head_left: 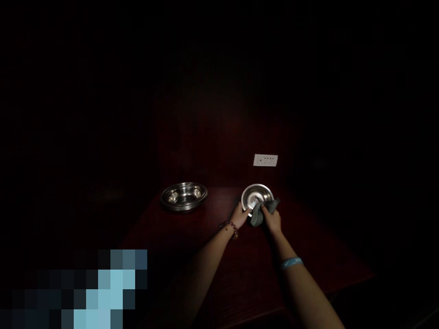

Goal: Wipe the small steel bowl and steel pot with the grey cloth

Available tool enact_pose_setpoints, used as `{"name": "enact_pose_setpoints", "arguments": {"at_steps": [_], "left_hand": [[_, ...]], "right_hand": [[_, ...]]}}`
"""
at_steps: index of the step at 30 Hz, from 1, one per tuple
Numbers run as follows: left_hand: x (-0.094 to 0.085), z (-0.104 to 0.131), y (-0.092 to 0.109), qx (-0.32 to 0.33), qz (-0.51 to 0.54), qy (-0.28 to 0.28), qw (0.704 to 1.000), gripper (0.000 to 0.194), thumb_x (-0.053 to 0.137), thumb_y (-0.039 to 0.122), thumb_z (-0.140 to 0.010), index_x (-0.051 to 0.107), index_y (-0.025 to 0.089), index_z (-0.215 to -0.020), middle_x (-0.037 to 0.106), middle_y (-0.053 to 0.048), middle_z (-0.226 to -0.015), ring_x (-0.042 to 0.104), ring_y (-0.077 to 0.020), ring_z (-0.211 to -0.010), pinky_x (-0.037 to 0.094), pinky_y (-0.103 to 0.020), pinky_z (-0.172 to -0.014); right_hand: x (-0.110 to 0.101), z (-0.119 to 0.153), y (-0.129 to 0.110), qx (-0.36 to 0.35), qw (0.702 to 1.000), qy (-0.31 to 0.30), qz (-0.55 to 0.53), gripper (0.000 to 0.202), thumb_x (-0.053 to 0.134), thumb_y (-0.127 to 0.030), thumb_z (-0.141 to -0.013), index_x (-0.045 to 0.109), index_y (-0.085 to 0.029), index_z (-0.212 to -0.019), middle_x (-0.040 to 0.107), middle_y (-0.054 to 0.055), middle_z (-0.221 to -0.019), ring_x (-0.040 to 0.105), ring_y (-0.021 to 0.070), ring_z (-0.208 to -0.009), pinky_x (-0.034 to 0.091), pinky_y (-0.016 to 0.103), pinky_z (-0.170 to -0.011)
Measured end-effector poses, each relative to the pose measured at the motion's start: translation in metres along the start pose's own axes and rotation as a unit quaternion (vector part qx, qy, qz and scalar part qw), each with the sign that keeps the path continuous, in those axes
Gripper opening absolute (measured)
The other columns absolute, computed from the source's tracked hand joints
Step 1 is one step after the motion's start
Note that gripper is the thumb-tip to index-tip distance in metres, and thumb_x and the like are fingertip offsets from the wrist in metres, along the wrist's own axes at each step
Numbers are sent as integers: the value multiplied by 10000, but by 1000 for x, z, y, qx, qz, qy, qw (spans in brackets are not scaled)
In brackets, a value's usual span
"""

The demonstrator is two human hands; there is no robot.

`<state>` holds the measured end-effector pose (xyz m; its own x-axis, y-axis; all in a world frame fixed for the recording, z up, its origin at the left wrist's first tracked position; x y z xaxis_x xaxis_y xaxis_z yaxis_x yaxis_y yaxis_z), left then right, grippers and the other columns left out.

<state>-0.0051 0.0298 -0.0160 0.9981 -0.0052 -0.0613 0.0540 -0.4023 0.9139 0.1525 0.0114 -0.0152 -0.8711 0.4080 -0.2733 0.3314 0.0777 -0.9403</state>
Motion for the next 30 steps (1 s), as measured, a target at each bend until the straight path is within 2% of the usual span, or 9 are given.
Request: {"name": "enact_pose_setpoints", "arguments": {"at_steps": [7, 16, 20, 30], "left_hand": [[0, -1, -2, 0, -2, -4, 1000, 418, 604, 159, -782, 550, 78, -1189, 624, -169, -1230, 569, -253, -1171, 384, -390, -1064], [-2, 1, 2, -1, 15, 2, 1000, 386, 667, 213, -745, 595, 158, -1120, 659, -114, -1194, 585, -244, -1156, 384, -406, -1059], [-3, -1, -1, -4, 25, 5, 1000, 446, 712, 231, -714, 596, 182, -1141, 639, -108, -1235, 562, -244, -1195, 354, -401, -1087], [-2, -6, -11, 18, 16, -4, 1000, 470, 674, 253, -739, 567, 169, -1189, 624, -118, -1260, 551, -254, -1211, 354, -421, -1088]], "right_hand": [[0, -2, 3, -2, 1000, 6, 13, 430, 557, -464, -780, 691, -131, -1016, 735, 119, -977, 697, 245, -958, 528, 291, -822], [1, -3, 3, 0, 1000, 19, 4, 418, 548, -438, -778, 693, -130, -1021, 728, 125, -1011, 682, 259, -999, 517, 323, -861], [1, -3, 2, 1, 1000, 16, -5, 418, 546, -443, -781, 689, -135, -1025, 727, 115, -1019, 680, 244, -1007, 515, 301, -858], [2, -5, 4, 5, 1000, 19, -3, 419, 555, -438, -785, 687, -128, -1034, 721, 126, -1028, 684, 244, -995, 508, 307, -867]]}}
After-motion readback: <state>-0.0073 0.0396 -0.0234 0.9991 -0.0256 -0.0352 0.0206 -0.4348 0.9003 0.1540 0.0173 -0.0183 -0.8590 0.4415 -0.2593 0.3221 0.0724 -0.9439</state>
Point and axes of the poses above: each hand's wrist, its own z-axis away from the middle knuckle, its own x-axis out of the palm, y = z × x, the point moved 2 cm from there along -z, towards the middle knuckle
